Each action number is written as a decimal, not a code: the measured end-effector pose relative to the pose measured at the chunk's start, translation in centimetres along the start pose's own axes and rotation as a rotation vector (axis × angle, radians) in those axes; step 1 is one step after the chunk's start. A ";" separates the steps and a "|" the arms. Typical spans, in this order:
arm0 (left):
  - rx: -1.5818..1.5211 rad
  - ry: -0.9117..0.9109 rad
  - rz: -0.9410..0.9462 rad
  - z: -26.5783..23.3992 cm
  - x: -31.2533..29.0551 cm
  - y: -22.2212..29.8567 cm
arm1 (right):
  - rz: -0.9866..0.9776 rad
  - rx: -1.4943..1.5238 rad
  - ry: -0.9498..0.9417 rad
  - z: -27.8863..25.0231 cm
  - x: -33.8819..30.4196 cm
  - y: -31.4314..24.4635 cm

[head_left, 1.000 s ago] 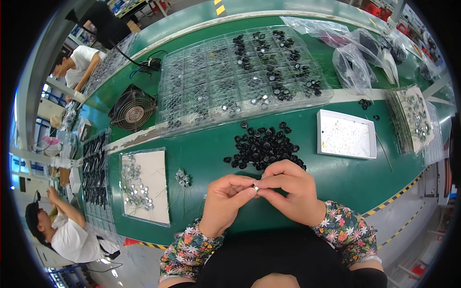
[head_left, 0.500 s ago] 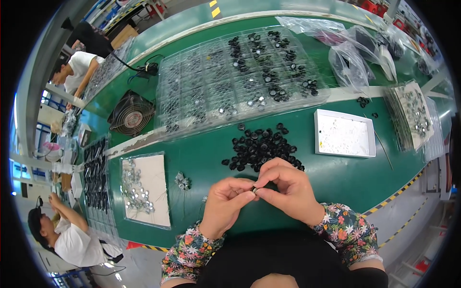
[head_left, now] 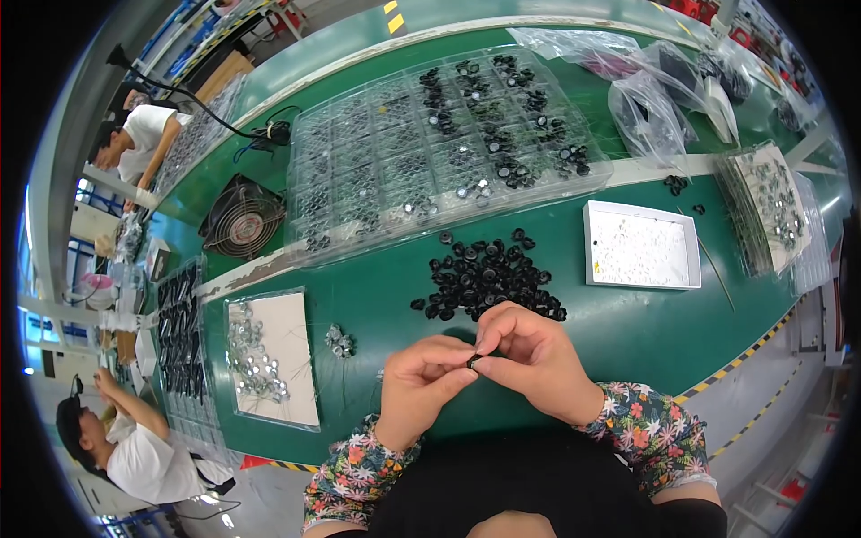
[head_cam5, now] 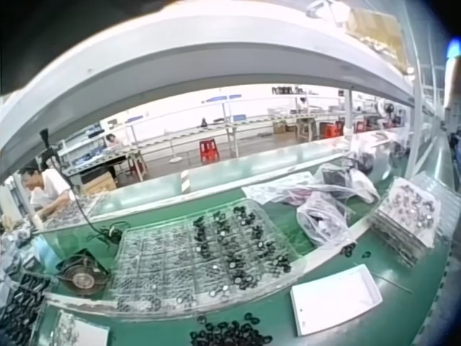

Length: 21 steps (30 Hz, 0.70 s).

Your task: The person assembles small white components into black circular housings by hand, taking the components from storage trays and inserting them into the housings.

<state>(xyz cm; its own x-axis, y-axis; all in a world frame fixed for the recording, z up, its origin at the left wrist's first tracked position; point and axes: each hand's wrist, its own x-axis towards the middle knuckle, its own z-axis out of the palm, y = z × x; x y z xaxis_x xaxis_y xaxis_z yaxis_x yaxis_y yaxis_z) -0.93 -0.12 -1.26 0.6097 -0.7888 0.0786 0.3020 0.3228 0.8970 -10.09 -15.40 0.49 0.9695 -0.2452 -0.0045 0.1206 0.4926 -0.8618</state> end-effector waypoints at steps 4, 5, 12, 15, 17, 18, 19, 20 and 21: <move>0.071 -0.011 0.027 0.1 -0.5 0.3 | -0.010 0.013 -0.042 0.0 0.1 0.2; 0.071 -0.011 0.022 0.1 -0.6 0.2 | -0.013 0.032 -0.065 -0.2 0.1 0.4; 0.059 0.097 0.008 0.7 0.1 -0.3 | 0.039 -0.086 -0.011 -0.8 0.8 1.0; -0.046 0.141 -0.013 0.6 0.6 -0.3 | -0.008 -0.322 0.058 -0.9 0.8 0.6; -0.074 0.180 0.002 0.6 0.7 -0.6 | -0.115 -0.469 0.065 -1.0 0.9 0.2; -0.095 0.174 0.001 0.5 0.6 -0.6 | -0.217 -0.618 0.066 -0.9 0.9 0.1; -0.118 0.169 0.000 0.5 0.5 -0.7 | -0.217 -0.618 0.070 -0.9 0.8 0.1; -0.118 0.168 -0.003 0.5 0.5 -0.5 | -0.212 -0.608 0.090 -0.8 0.8 0.1; 0.033 0.181 -0.043 0.7 0.4 -0.2 | -0.207 -0.598 0.110 -0.7 0.6 0.1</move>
<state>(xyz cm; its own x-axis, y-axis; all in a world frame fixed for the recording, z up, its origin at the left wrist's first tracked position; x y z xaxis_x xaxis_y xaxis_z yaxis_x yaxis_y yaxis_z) -1.30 -0.87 -1.07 0.7197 -0.6933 -0.0372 0.3082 0.2710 0.9119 -9.60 -16.12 0.02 0.9076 -0.3850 0.1677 0.1320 -0.1175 -0.9843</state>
